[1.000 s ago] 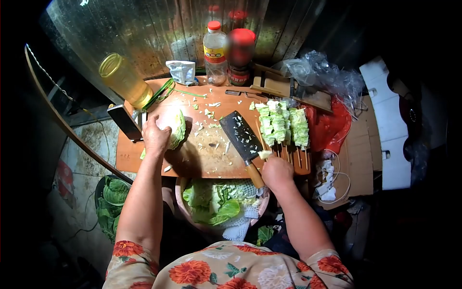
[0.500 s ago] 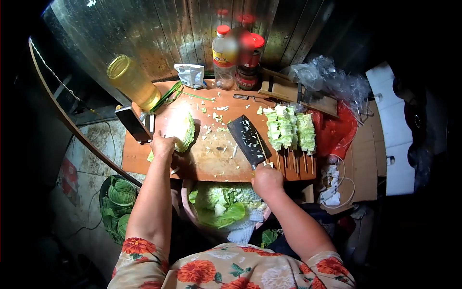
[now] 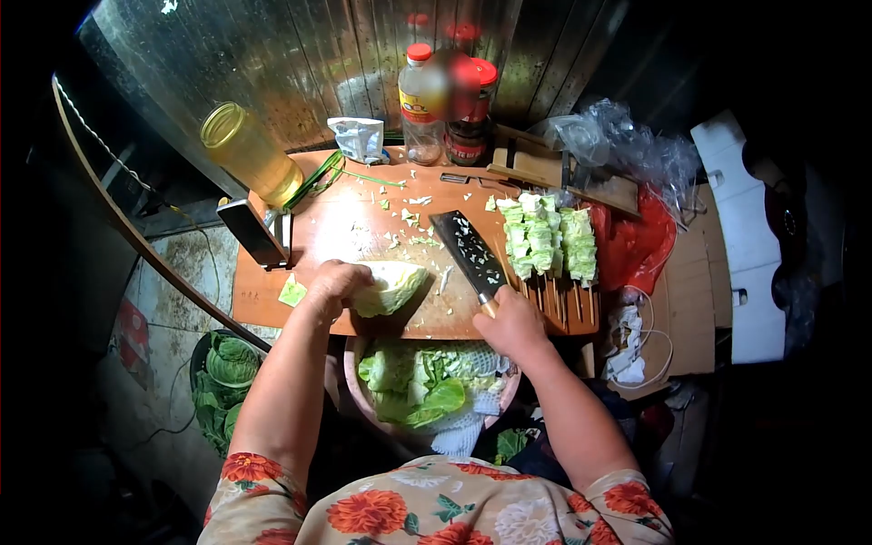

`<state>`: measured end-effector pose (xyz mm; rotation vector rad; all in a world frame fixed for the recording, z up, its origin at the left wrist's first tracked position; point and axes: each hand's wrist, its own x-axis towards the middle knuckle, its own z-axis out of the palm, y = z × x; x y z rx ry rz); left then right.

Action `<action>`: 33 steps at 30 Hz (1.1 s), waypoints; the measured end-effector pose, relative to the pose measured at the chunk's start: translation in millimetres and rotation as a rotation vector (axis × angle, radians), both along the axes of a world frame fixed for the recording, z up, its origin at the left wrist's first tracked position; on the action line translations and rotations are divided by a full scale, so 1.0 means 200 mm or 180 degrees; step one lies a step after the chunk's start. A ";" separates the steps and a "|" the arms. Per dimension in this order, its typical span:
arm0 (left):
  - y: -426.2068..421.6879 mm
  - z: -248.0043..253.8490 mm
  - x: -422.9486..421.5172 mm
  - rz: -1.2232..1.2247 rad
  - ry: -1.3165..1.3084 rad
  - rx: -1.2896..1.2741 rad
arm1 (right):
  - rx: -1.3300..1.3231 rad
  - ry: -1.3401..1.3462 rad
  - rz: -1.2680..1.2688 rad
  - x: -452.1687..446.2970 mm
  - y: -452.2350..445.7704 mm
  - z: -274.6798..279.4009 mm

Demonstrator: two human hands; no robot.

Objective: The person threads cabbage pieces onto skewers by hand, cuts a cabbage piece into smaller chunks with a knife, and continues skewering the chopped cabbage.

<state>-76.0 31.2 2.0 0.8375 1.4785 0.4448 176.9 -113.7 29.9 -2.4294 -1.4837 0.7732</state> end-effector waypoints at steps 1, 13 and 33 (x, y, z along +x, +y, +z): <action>-0.01 -0.03 0.01 -0.0045 0.0038 0.0065 | 0.0139 0.0197 0.0018 -0.01 0.00 0.01; -0.05 -0.11 0.09 -0.1019 0.0937 0.0809 | 0.0429 0.1654 0.0487 -0.19 -0.15 -0.01; -0.04 -0.13 0.12 -0.0985 0.1083 0.0804 | -0.0340 0.2680 0.0252 -0.11 -0.02 -0.06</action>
